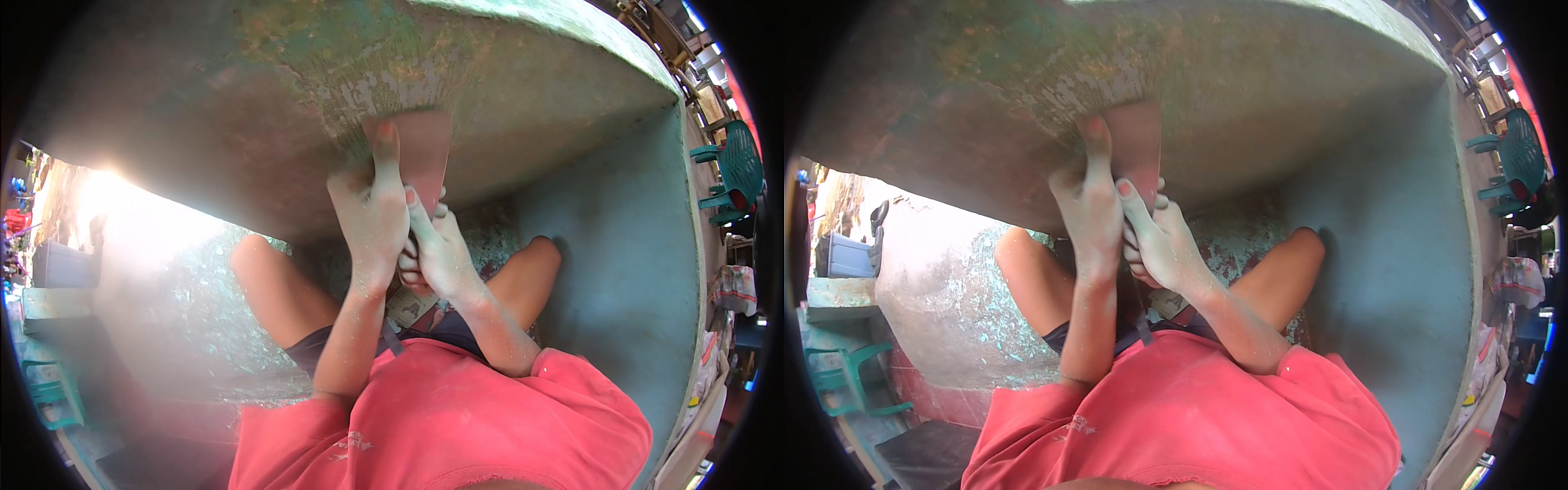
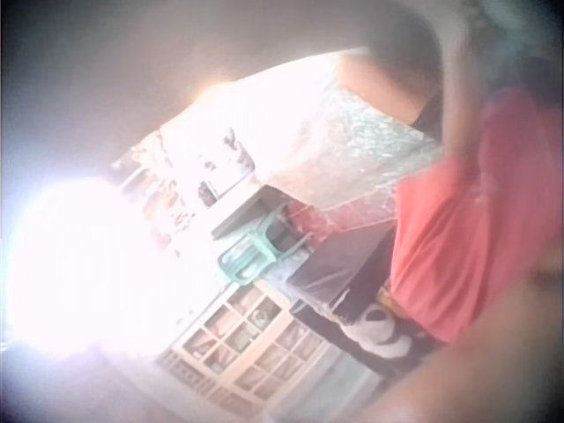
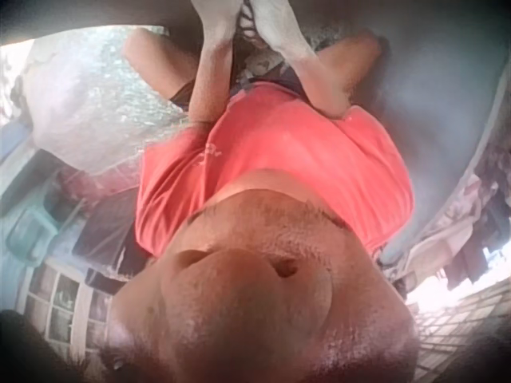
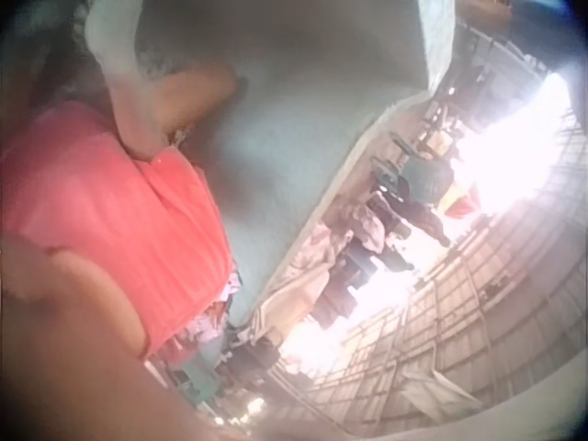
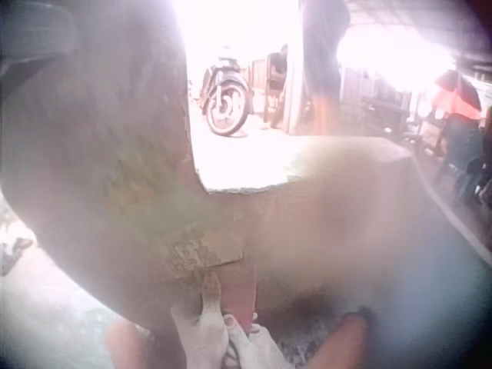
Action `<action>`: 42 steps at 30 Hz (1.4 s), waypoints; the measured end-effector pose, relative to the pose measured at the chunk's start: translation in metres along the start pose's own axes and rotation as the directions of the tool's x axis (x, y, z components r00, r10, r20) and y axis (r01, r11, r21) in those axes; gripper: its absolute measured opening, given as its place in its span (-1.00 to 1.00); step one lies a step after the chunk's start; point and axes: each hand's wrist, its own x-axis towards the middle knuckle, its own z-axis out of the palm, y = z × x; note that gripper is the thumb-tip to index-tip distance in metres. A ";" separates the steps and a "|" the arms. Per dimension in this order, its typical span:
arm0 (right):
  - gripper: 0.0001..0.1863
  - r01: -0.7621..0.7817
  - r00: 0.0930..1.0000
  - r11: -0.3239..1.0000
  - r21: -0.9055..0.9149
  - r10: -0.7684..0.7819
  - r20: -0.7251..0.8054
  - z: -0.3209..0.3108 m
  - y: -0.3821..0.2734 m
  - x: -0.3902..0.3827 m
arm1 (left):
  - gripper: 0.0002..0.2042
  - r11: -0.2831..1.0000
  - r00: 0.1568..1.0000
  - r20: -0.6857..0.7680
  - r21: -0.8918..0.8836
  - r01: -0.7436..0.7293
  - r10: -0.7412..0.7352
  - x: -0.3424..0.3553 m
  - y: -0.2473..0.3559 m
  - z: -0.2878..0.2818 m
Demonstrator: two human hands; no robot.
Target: The person sits inside a large tub-like structure and uses a sanding block to smooth the interior curved walls. They move the sanding block back and forth across the surface, focusing on different sections of the wall.
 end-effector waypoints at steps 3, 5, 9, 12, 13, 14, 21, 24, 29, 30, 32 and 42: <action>-0.47 0.058 0.998 0.997 -0.047 -0.060 -0.024 0.002 0.006 0.003 | -0.43 0.998 0.997 -0.072 -0.055 0.005 -0.009 -0.003 0.003 0.005; -0.48 0.141 0.987 0.988 -0.056 -0.136 0.081 0.021 -0.025 0.001 | -0.46 0.986 0.987 -0.028 -0.055 -0.160 0.159 0.010 0.037 0.004; -0.46 0.134 0.985 0.990 -0.035 -0.129 0.117 0.033 -0.043 -0.004 | -0.48 0.990 0.991 0.030 -0.047 -0.130 0.132 0.014 0.045 -0.002; -0.43 -0.028 0.999 1.000 0.007 0.028 -0.017 0.009 -0.008 -0.001 | -0.49 0.998 0.999 0.019 -0.038 0.041 -0.041 0.000 0.006 -0.003; -0.41 -0.049 0.999 0.999 0.002 0.050 -0.019 0.007 -0.006 -0.003 | -0.49 0.998 0.999 0.021 -0.054 0.044 -0.043 -0.001 0.002 -0.002; -0.39 -0.072 0.997 0.997 -0.003 0.072 -0.022 0.004 -0.005 -0.005 | -0.49 0.996 0.999 0.023 -0.070 0.047 -0.046 -0.001 -0.001 -0.002; -0.32 -0.100 0.995 0.995 -0.012 0.100 0.021 0.004 -0.008 -0.008 | -0.46 0.994 0.998 0.038 -0.104 0.045 -0.042 0.002 0.004 -0.002; -0.33 -0.098 0.994 0.995 0.024 0.096 0.061 0.008 -0.015 -0.005 | -0.44 0.999 1.000 0.008 -0.051 -0.015 0.016 0.004 0.013 -0.003; -0.38 0.302 0.947 0.951 -0.062 -0.293 0.131 0.040 -0.043 -0.001 | -0.44 0.980 0.984 0.000 -0.087 -0.177 0.178 0.015 0.054 -0.001; -0.40 0.272 0.960 0.958 -0.087 -0.264 0.093 0.038 -0.040 0.000 | -0.46 0.985 0.986 0.022 -0.066 -0.161 0.163 0.012 0.042 -0.005; -0.42 0.212 0.977 0.968 -0.134 -0.213 0.004 0.026 -0.023 0.006 | -0.51 0.991 0.989 0.074 -0.027 -0.129 0.130 0.008 0.018 -0.012; -0.45 0.189 0.972 0.935 -0.302 -0.222 -0.078 -0.074 0.066 -0.047 | -0.54 0.978 0.965 0.189 -0.076 0.197 -0.179 -0.053 -0.087 -0.020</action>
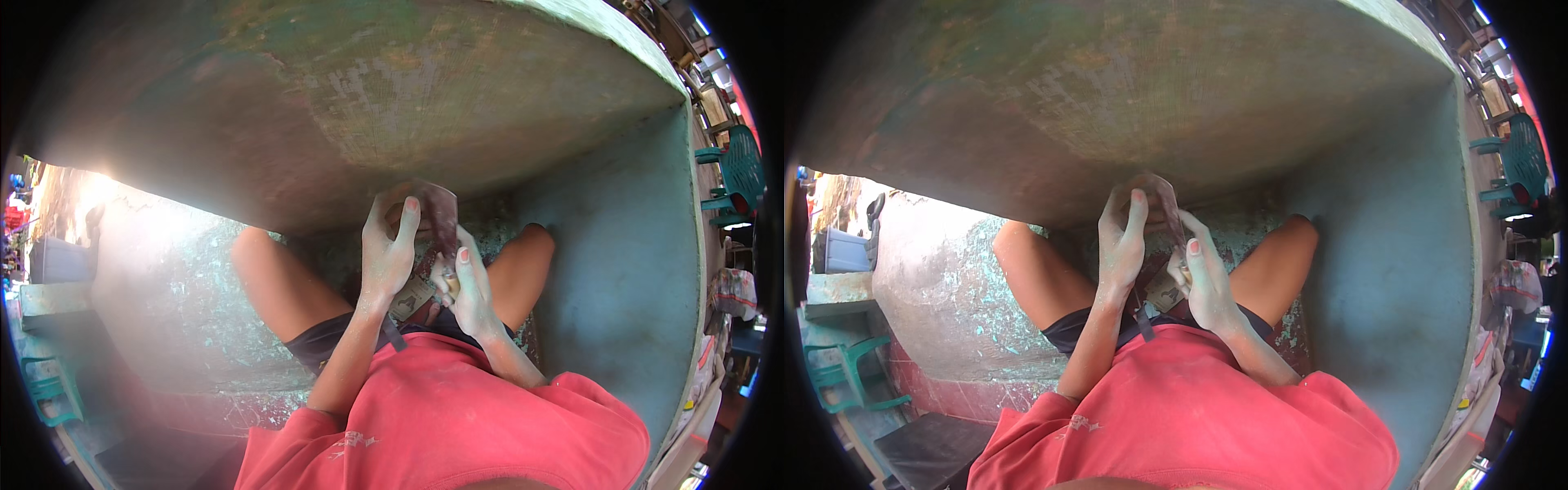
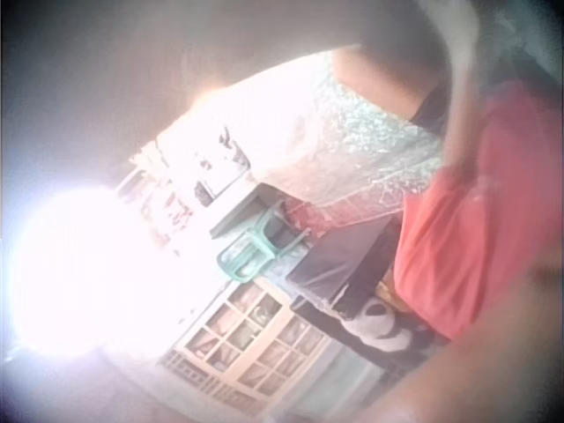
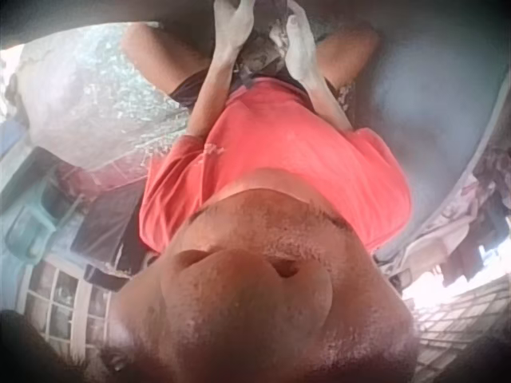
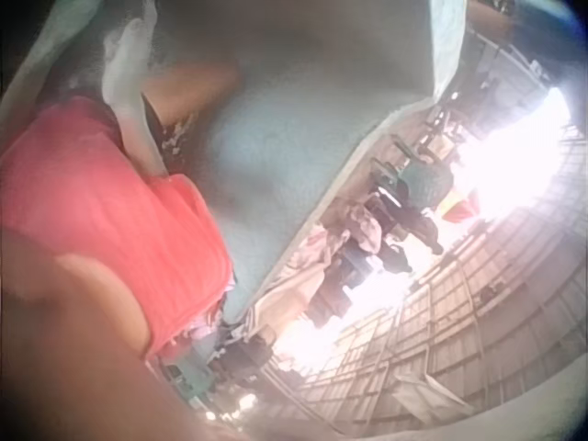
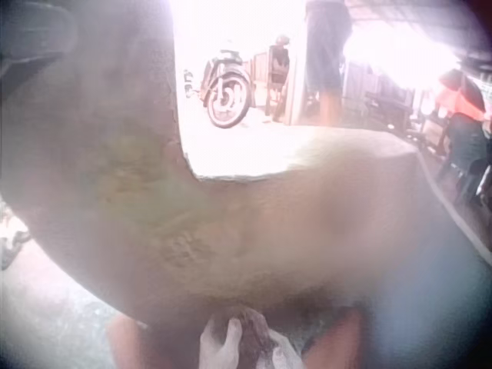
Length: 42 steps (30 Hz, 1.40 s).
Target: The person sits inside a large tub-like structure and uses a sanding block to smooth the interior curved walls. They move the sanding block back and forth across the surface, focusing on different sections of the wall.
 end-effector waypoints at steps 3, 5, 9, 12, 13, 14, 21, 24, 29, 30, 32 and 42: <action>-0.54 0.275 0.947 0.890 -0.364 -0.316 -0.057 -0.002 -0.021 0.000 | -0.46 0.992 0.992 0.001 0.014 -0.127 0.127 -0.009 0.018 0.014; -0.53 0.438 0.866 0.735 -0.517 -0.499 0.025 0.005 -0.033 0.010 | -0.45 0.981 0.977 0.094 -0.037 -0.189 0.192 -0.011 0.027 0.016; -0.41 0.565 0.770 0.588 -0.579 -0.628 0.115 0.024 -0.043 0.025 | -0.45 0.952 0.947 0.259 -0.286 -0.111 0.189 -0.004 0.035 0.004; -0.38 0.553 0.793 0.558 -0.618 -0.581 0.184 0.029 -0.045 0.029 | -0.33 0.934 0.967 0.237 -0.358 0.001 0.090 -0.005 0.044 0.004; -0.39 0.622 0.709 0.509 -0.595 -0.688 0.153 0.035 -0.040 0.036 | -0.32 0.895 0.964 0.254 -0.444 0.047 0.075 -0.003 0.039 0.003; -0.39 0.619 0.708 0.500 -0.606 -0.690 0.154 0.038 -0.039 0.039 | -0.30 0.846 0.960 0.272 -0.525 0.094 0.063 -0.002 0.034 0.002; -0.39 0.640 0.637 0.382 -0.666 -0.749 0.182 0.046 -0.020 0.055 | -0.31 0.765 0.944 0.316 -0.629 0.137 0.091 0.009 0.013 -0.007; -0.38 0.656 0.606 0.333 -0.678 -0.767 0.211 0.048 -0.016 0.060 | -0.36 0.749 0.953 0.299 -0.642 0.164 0.048 0.011 0.003 -0.010; -0.36 0.620 0.671 0.378 -0.687 -0.710 0.214 0.050 -0.013 0.059 | -0.38 0.808 0.979 0.199 -0.571 0.144 -0.034 0.014 -0.001 -0.011; -0.36 0.613 0.684 0.391 -0.687 -0.697 0.214 0.049 -0.015 0.060 | -0.38 0.815 0.981 0.187 -0.561 0.144 -0.046 0.016 -0.001 -0.010; -0.34 0.620 0.691 0.400 -0.676 -0.685 0.229 0.051 -0.029 0.064 | -0.39 0.819 0.980 0.197 -0.561 0.121 -0.011 0.023 0.005 -0.008; -0.31 0.613 0.713 0.397 -0.683 -0.651 0.261 0.051 -0.039 0.058 | -0.25 0.771 0.979 0.181 -0.610 0.182 -0.088 0.017 0.022 0.000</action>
